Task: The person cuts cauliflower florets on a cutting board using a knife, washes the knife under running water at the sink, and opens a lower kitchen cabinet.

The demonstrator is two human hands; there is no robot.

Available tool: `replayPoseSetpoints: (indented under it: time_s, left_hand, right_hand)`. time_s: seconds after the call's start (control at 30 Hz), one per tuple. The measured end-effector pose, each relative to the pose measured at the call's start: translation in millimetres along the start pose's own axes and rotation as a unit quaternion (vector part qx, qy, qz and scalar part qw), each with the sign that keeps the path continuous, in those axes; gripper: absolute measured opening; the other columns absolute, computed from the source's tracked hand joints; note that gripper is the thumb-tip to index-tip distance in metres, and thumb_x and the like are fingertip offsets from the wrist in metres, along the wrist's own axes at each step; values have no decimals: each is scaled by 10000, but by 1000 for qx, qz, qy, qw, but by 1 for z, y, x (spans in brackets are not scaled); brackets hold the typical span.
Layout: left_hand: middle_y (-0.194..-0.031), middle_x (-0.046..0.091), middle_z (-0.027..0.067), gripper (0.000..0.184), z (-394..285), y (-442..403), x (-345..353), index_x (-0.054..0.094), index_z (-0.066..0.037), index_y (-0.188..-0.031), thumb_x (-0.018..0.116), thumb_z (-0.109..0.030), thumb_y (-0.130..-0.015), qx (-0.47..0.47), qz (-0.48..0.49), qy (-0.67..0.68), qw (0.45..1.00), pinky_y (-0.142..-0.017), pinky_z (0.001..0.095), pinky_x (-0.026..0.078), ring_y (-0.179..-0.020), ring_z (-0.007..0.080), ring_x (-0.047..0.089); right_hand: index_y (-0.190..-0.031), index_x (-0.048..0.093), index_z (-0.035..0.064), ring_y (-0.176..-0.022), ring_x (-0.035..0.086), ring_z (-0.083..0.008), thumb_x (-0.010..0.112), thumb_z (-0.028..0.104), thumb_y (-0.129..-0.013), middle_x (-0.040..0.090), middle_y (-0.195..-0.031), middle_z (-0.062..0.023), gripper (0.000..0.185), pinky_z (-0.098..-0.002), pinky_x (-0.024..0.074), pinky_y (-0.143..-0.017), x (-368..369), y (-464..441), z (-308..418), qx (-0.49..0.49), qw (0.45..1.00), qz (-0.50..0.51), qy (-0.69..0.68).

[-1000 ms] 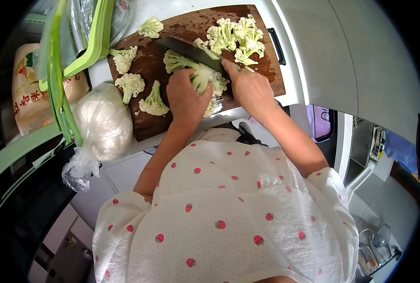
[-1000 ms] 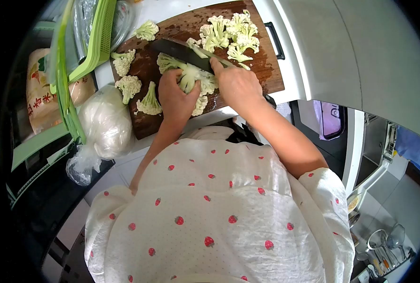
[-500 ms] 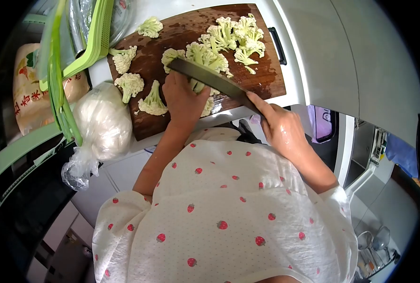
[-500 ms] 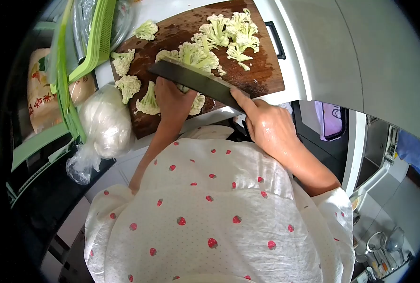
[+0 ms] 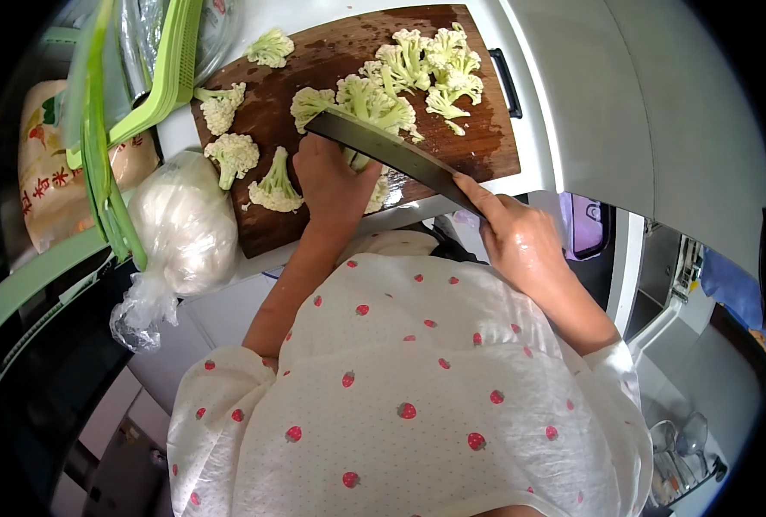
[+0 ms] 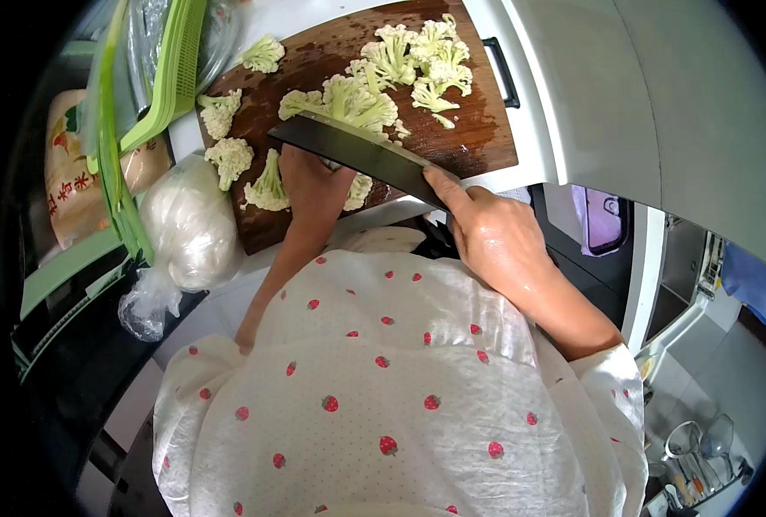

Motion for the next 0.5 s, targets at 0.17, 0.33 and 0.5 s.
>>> replayPoseSetpoints:
  time_s: [0.17, 0.33, 0.5]
  left_hand:
    - [-911, 540, 97, 434, 0, 1, -1, 568, -39, -962, 763, -228, -624, 2, -8, 16, 1000, -755, 416, 390, -888, 299, 516]
    - [-912, 547, 118, 436, 6, 4, 4, 565, -23, -965, 755, -233, -634, -9, -9, -22, 1000, -773, 433, 392, -894, 315, 519]
    - [-896, 554, 125, 422, 5, 2, 4, 555, -12, -933, 757, -233, -635, -16, 7, -27, 999, -771, 442, 395, -892, 319, 524]
  right_hand:
    - [-1288, 517, 103, -580, 595, -352, 565, 15, -752, 574, -658, -167, 545, -441, 484, -546, 9, -5, 0, 23, 999, 25, 30]
    - [-1284, 499, 66, -630, 616, -359, 560, -4, -719, 597, -685, -186, 573, -445, 490, -571, 25, -38, 8, 1, 999, 25, 32]
    - [-1272, 499, 41, -694, 638, -352, 512, -24, -735, 625, -722, -205, 541, -447, 496, -605, 17, -31, 11, 13, 997, 44, 55]
Point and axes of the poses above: each hand's wrist, its own y-axis away from the middle knuckle, its own x-axis out of the palm, z = x × y, the point moved 8 cm from there along -y, towards the middle knuckle
